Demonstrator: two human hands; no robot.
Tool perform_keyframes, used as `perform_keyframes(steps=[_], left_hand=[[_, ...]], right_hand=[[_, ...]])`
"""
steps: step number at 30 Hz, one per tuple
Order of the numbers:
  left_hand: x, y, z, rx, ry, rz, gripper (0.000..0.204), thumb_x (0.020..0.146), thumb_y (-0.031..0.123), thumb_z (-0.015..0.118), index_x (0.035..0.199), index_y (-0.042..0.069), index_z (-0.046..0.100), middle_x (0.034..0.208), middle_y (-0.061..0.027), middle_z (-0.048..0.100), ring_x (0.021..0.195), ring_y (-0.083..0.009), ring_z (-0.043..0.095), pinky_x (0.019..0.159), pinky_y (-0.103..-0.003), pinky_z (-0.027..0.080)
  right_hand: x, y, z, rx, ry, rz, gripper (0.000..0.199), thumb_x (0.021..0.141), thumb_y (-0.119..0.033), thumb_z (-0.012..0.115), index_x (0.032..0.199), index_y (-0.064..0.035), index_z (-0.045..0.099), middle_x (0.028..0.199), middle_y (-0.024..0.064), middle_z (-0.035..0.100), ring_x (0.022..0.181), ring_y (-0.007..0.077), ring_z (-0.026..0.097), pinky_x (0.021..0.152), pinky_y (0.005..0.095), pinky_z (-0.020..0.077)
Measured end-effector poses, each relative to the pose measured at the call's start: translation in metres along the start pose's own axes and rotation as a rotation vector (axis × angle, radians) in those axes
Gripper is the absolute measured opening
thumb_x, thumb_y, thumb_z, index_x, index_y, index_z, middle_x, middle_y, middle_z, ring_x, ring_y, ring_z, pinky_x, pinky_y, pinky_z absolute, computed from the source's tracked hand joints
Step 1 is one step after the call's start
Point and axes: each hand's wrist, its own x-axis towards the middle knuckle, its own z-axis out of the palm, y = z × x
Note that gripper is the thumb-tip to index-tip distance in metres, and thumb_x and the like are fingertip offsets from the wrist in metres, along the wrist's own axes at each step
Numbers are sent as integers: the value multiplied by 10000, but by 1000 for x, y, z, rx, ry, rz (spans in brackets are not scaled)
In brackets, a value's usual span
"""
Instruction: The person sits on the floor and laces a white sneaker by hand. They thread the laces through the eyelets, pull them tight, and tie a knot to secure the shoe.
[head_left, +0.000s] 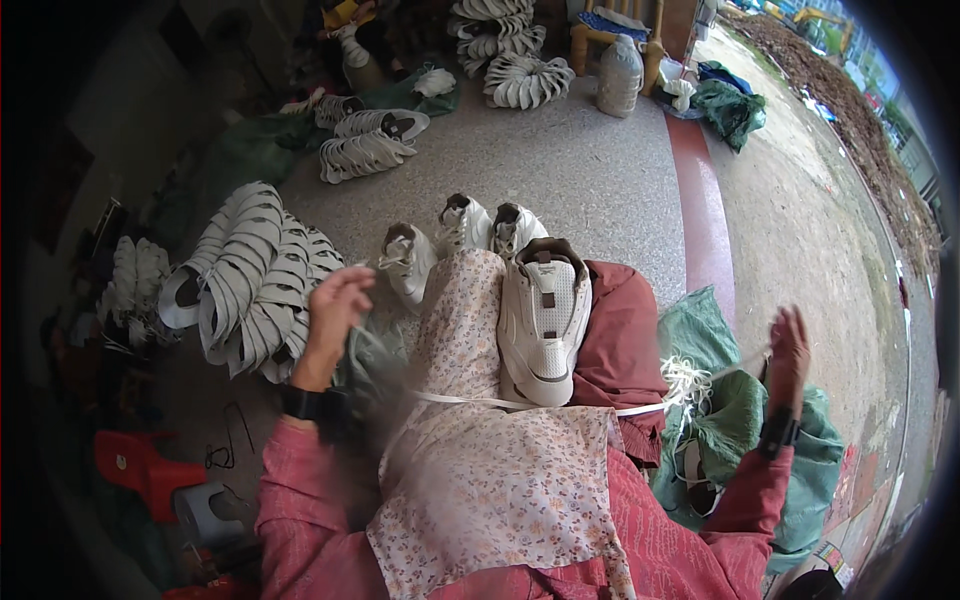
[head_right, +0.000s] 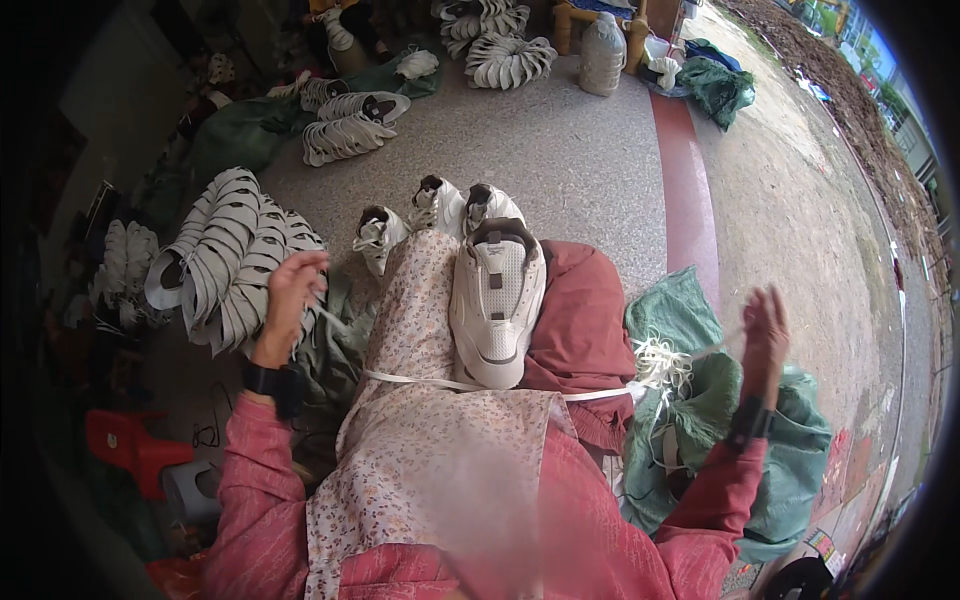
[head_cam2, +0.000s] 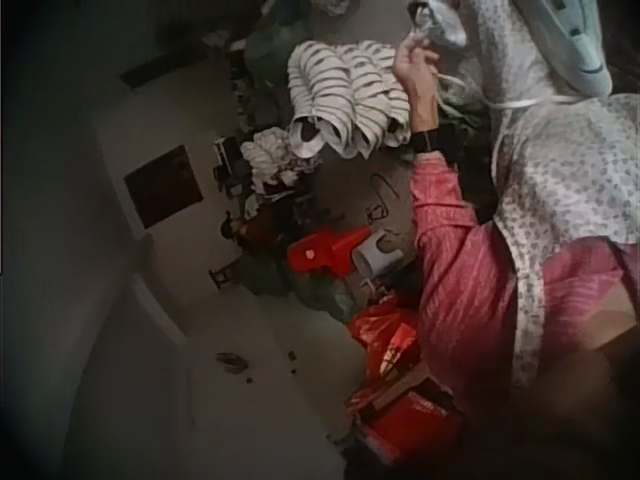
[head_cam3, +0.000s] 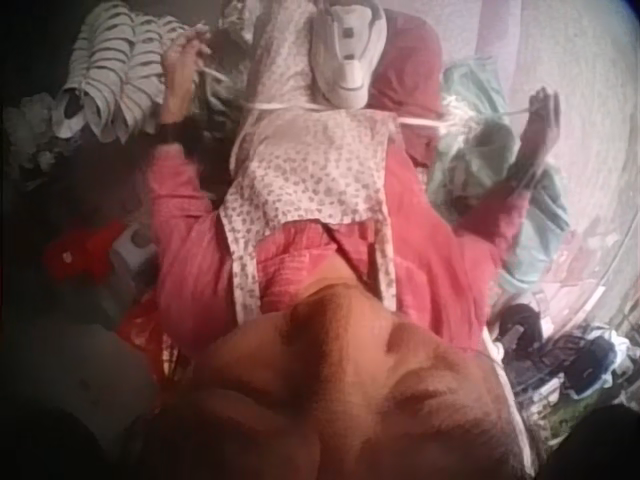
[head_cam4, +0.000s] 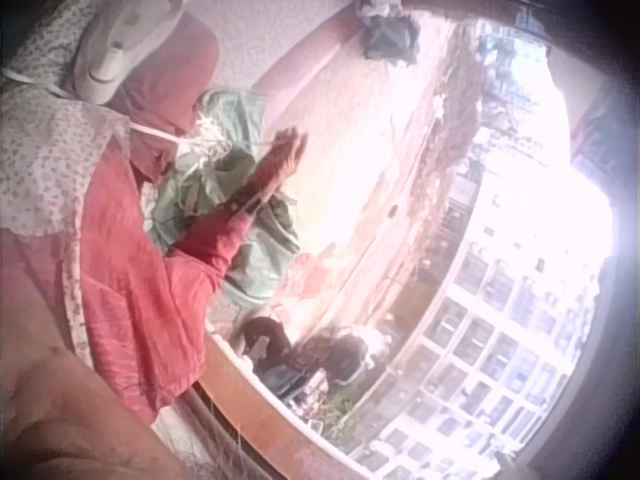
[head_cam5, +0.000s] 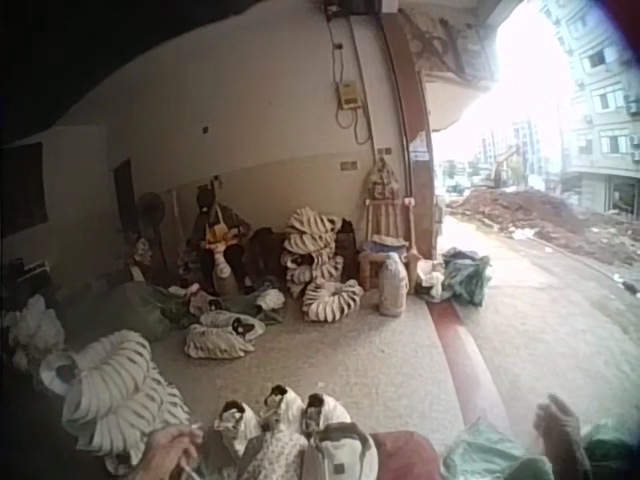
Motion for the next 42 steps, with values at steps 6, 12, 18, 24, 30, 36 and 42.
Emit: perform_keyframes(steps=[6,12,18,24,30,36,42], left_hand=[[-23,26,149,-6,-592,173,155,937,55,658,1074,34,727,969,-25,680,853,-95,630,719,-226,511],[-23,19,183,246,-610,484,131,845,83,762,974,63,750,846,-13,548,798,-129,558,718,-274,464],[-25,11,188,204,-640,430,101,835,76,774,933,83,751,850,19,457,825,-115,487,740,-262,421],[-27,11,190,176,-631,396,83,830,57,776,896,82,732,861,22,447,831,-116,483,738,-255,409],[-26,8,191,161,-623,425,80,834,64,777,899,84,733,857,21,444,823,-118,478,728,-259,406],[-25,5,191,159,-622,424,80,835,72,780,899,79,733,854,19,442,819,-120,476,729,-260,404],[-26,8,190,183,-619,416,78,838,73,778,901,73,731,855,18,441,822,-121,474,730,-260,403]], right_hand=[[-110,22,212,-240,-616,16,123,908,-9,680,1026,5,716,952,71,729,804,164,685,710,289,547],[-144,34,254,-535,-814,-264,85,868,-14,715,952,-17,699,855,96,636,761,215,647,684,315,512],[-149,50,254,-568,-826,-349,76,882,-5,666,954,-1,642,870,140,635,797,312,657,695,373,520],[-153,48,257,-556,-786,-389,85,870,-9,664,950,-14,638,893,142,617,778,344,650,675,401,525],[-155,54,256,-673,-788,-537,128,869,-21,660,990,-57,635,890,130,605,742,363,647,626,428,536],[-153,55,257,-635,-771,-542,143,864,-19,665,998,-56,629,894,129,605,749,357,652,623,421,533],[-156,55,257,-663,-783,-580,165,859,-16,668,1014,-58,633,891,127,605,742,353,653,621,418,531]])
